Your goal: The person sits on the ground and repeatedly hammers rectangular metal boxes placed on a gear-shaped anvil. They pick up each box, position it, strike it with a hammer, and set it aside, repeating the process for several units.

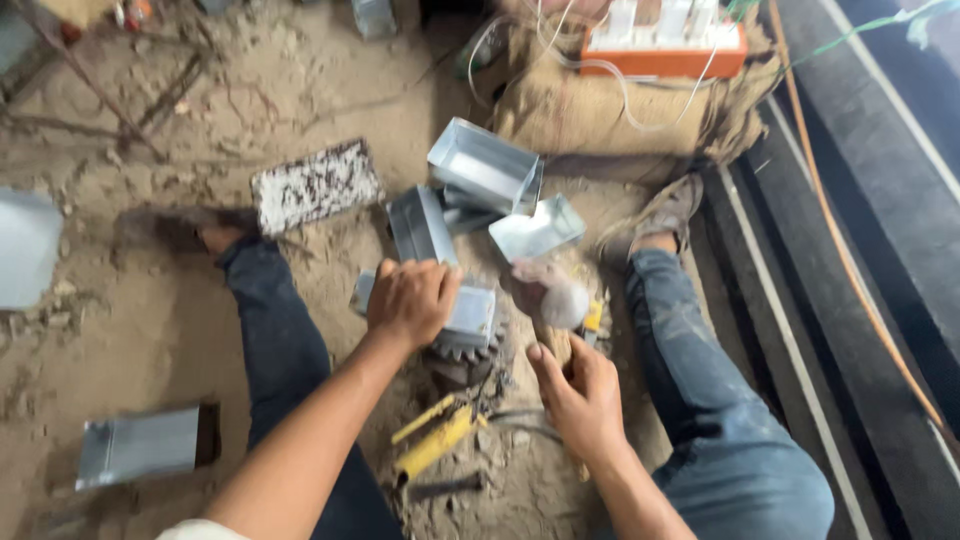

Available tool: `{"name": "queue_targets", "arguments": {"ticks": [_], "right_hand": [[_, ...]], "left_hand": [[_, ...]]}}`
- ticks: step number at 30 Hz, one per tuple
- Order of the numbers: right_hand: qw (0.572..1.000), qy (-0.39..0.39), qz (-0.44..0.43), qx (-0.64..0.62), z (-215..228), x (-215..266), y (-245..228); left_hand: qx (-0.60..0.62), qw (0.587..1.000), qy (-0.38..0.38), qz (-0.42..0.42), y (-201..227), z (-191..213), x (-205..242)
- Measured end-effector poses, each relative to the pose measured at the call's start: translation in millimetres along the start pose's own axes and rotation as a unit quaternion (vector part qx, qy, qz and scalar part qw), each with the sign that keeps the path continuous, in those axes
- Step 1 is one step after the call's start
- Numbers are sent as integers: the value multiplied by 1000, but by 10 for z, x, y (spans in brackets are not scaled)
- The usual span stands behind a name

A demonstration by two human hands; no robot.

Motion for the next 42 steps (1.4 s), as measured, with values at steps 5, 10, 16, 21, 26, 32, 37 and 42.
{"name": "queue_targets", "arguments": {"ticks": [5, 10, 16, 21, 26, 32, 37, 42], "right_hand": [[993, 20, -66, 99, 214, 24, 280], [990, 35, -134, 41, 282, -44, 500], [988, 46, -139, -48, 276, -87, 560], [991, 23, -134, -21, 249, -163, 552], [983, 34, -181, -27, 146, -123, 591], [979, 24, -197, -41, 110, -198, 717], [978, 33, -207, -15, 143, -288, 933], [967, 1, -253, 42, 212, -357, 1154]], "left_hand": [[60, 977, 2, -206, 76, 154, 143], [94, 992, 63, -58, -526, 16, 326], [345, 845, 259, 316, -1731, -707, 1026], [372, 775, 255, 442, -2351, -1208, 1213], [149, 891, 203, 378, -2235, -973, 881], [223, 957, 180, 39, -1007, -610, -716], [54, 973, 138, -176, -477, -775, -1831], [-73, 987, -6, -143, -705, -1207, -2385]]}}
Point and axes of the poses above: each hand's wrist, its own x-axis away from the middle knuckle, its own z-axis out of the back of the hand, y = z × x, the point moved 6 cm from there along -x, towards the middle knuckle, and after that the axes turned 6 degrees about x, right-handed, at the moved point
